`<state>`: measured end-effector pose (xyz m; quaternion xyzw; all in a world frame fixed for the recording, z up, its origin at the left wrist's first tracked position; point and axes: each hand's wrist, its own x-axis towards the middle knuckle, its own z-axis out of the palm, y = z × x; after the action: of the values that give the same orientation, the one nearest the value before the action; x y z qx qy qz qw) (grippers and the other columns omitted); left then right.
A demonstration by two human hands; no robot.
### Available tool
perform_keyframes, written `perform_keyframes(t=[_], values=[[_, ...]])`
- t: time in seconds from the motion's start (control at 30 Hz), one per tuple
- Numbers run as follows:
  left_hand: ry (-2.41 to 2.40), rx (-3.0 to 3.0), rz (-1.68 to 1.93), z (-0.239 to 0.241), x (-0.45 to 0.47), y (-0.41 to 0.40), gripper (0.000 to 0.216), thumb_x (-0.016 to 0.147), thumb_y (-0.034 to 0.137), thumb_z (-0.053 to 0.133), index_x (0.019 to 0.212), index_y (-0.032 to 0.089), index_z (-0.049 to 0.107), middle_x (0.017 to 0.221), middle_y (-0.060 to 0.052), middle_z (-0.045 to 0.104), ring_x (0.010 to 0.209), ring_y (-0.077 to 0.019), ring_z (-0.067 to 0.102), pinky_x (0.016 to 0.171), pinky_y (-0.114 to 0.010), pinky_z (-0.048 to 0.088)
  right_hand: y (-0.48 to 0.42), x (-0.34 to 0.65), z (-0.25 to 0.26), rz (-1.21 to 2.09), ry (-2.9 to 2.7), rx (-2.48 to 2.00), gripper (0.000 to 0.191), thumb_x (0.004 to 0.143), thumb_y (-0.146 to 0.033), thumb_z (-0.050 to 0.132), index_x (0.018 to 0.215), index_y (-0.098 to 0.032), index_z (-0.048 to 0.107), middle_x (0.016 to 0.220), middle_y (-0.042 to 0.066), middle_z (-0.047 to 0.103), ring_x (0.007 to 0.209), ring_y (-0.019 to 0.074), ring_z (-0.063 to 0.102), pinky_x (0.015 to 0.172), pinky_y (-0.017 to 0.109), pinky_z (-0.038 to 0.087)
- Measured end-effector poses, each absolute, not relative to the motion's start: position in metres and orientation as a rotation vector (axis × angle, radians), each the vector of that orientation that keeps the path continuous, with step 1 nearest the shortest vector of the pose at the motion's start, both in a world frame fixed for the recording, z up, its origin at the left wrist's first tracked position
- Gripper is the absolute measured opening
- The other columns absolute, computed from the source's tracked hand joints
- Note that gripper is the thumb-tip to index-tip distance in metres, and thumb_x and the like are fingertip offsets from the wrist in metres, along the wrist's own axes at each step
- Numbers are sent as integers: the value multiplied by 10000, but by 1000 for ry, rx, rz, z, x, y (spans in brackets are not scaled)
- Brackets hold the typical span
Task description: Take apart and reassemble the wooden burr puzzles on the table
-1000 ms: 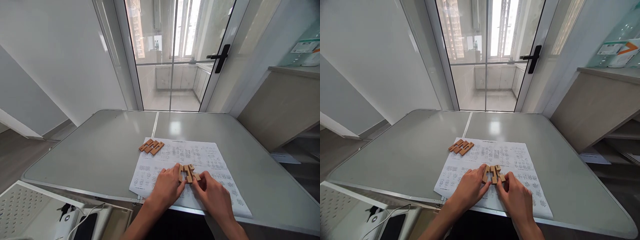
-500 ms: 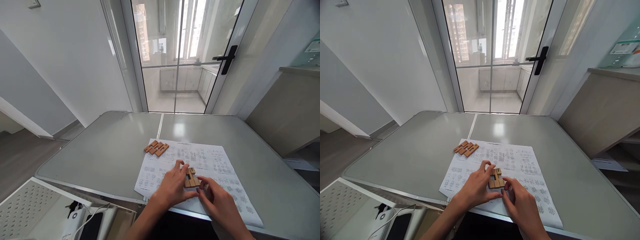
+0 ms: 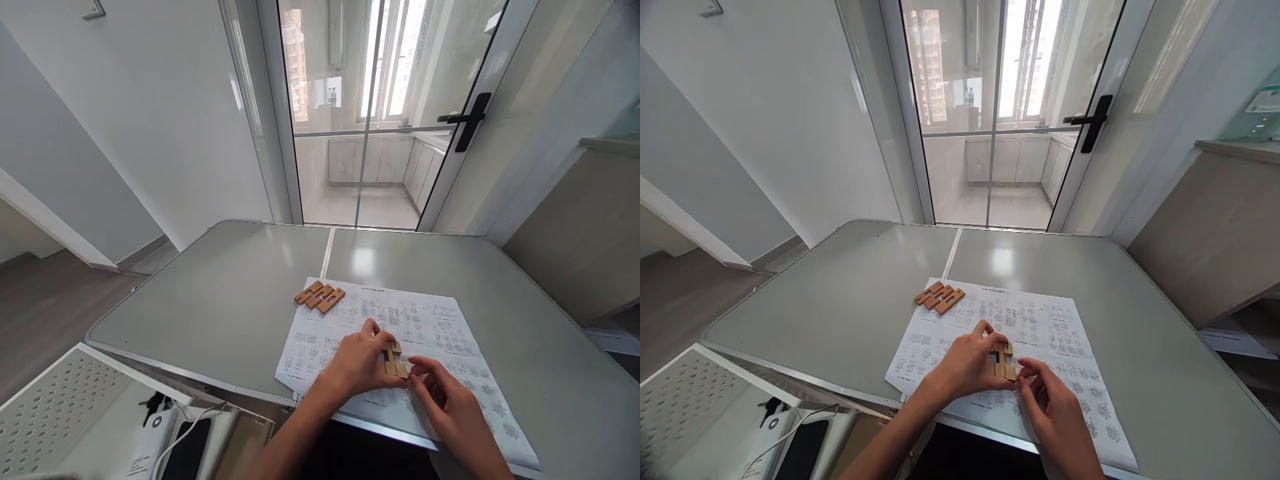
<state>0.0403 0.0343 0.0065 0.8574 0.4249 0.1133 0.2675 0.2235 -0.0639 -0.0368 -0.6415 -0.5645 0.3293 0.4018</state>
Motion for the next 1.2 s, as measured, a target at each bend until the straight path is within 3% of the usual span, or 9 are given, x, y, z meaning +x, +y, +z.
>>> perform_keyframes(t=[0.23, 0.47, 0.67, 0.87, 1.0, 1.1, 1.2], values=[[1279, 2112, 584, 9, 8, 19, 708, 644, 472, 955, 1260, 268, 672, 1262, -65, 553, 878, -229, 720, 838, -396, 618, -64, 223, -36, 792, -1440, -1659, 429, 965, -604, 567, 1146, -237, 696, 760, 24, 680, 635, 218, 612, 645, 335, 514], [1775, 1879, 852, 10, -59, 22, 573, 772, 486, 852, 1269, 266, 669, 1214, -64, 540, 947, -248, 708, 879, -410, 610, -65, 224, -39, 764, -1450, -1685, 419, 962, -603, 563, 1115, -239, 705, 746, 16, 671, 634, 210, 600, 634, 323, 493], [1967, 1844, 823, 4, -74, 36, 596, 778, 537, 823, 1260, 215, 683, 1161, -71, 549, 947, -261, 712, 909, -417, 593, -64, 224, -38, 772, -1455, -1681, 418, 971, -610, 551, 1082, -238, 705, 767, 27, 679, 642, 216, 597, 648, 336, 480], [2156, 1823, 688, 1, -56, 42, 605, 841, 587, 743, 1301, 204, 652, 1205, -99, 569, 884, -258, 722, 769, -366, 580, -64, 224, -38, 776, -1464, -1688, 419, 975, -606, 543, 1068, -233, 710, 753, 25, 677, 629, 210, 591, 631, 330, 470], [2187, 1825, 670, -1, -52, 37, 788, 813, 699, 717, 1404, 198, 572, 1282, -130, 558, 900, -282, 716, 721, -364, 563, -63, 225, -42, 748, -1478, -1682, 420, 981, -607, 536, 1068, -235, 710, 750, 20, 677, 628, 202, 591, 631, 320, 474], [2088, 1764, 804, -3, -62, 28, 887, 776, 741, 718, 1461, 217, 512, 1322, -129, 538, 774, -217, 671, 693, -358, 564, -61, 225, -41, 737, -1483, -1677, 418, 978, -608, 535, 1057, -240, 717, 755, 18, 681, 618, 194, 587, 624, 312, 478], [1895, 1650, 1046, -6, -79, 16, 689, 807, 692, 701, 1287, 207, 611, 1112, -62, 594, 638, -150, 557, 690, -324, 550, -60, 225, -37, 747, -1475, -1680, 405, 979, -595, 535, 1047, -244, 726, 767, 17, 690, 621, 189, 588, 622, 302, 486]])
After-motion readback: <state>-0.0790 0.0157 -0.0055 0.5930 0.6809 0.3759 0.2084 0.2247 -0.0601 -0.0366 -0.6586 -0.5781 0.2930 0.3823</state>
